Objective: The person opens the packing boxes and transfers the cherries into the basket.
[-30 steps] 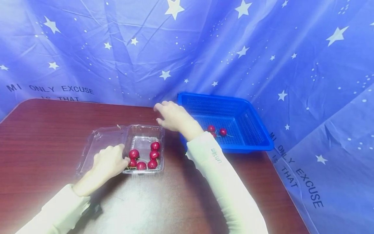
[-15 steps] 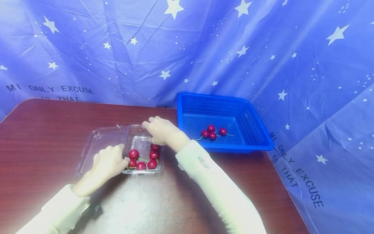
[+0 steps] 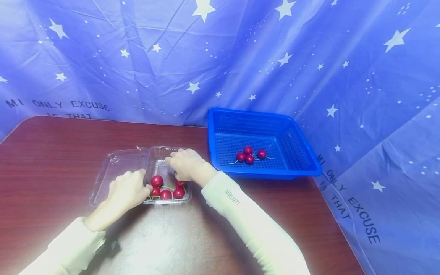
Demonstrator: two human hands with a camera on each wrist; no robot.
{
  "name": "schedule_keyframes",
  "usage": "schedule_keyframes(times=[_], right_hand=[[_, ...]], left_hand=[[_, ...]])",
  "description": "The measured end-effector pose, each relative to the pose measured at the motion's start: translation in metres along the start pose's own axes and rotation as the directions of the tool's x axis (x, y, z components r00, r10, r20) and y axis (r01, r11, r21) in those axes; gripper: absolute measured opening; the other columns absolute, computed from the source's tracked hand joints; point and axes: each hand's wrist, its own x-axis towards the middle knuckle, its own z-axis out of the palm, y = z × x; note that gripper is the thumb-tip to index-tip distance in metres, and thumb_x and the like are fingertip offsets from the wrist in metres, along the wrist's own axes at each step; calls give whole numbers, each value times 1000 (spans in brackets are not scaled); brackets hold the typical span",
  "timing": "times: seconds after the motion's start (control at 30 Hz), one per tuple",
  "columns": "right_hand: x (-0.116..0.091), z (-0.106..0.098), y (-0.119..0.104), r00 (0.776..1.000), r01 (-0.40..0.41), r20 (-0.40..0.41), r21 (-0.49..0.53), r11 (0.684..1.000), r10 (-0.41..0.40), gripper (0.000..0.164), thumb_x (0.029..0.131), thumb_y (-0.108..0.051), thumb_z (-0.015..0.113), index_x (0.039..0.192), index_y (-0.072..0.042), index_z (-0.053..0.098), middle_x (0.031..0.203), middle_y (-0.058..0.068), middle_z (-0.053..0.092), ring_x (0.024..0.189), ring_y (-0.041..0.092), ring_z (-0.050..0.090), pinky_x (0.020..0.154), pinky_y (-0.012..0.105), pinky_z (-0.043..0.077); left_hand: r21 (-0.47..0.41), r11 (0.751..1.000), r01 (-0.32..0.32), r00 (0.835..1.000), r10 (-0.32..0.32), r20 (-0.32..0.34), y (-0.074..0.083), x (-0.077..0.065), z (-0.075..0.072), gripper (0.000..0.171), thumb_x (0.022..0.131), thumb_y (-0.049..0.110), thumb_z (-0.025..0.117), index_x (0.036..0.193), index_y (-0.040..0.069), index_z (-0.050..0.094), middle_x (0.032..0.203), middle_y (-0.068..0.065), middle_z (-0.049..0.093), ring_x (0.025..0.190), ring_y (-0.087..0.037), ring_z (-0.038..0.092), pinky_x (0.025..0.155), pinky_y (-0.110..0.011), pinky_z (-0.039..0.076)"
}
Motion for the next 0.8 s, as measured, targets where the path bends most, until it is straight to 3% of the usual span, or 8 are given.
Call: schedule_keyframes(times=[0.37,0.63,0.8], right_hand=[[3,9,-8,996,-1,86,-139,990,13,45,85,-22,66,129,-20,57,122,4,65,112,24,60,101,45,46],[3,14,-11,990,11,138,-161,987,11,44,83,-23,69,126,-20,59,125,2,64,108,25,59,95,40,46],[4,16,-12,989,12,149,-144,989,10,42,84,-22,70,125,-18,60,128,3,64,108,25,61,98,41,46]], left_hand=[[-2,1000,1,1000,-1,16,-1,0,0,13,72,15,59,77,3,59,74,-23,67,68,-45,64,51,-55,48],[-6,1000,3,1000,-3,18,-1,1,1,12,71,15,59,77,4,59,73,-21,67,67,-43,63,52,-54,47],[-5,1000,-1,1000,1,10,-1,1,1,12,71,15,59,76,4,59,73,-21,67,66,-43,63,51,-54,47]])
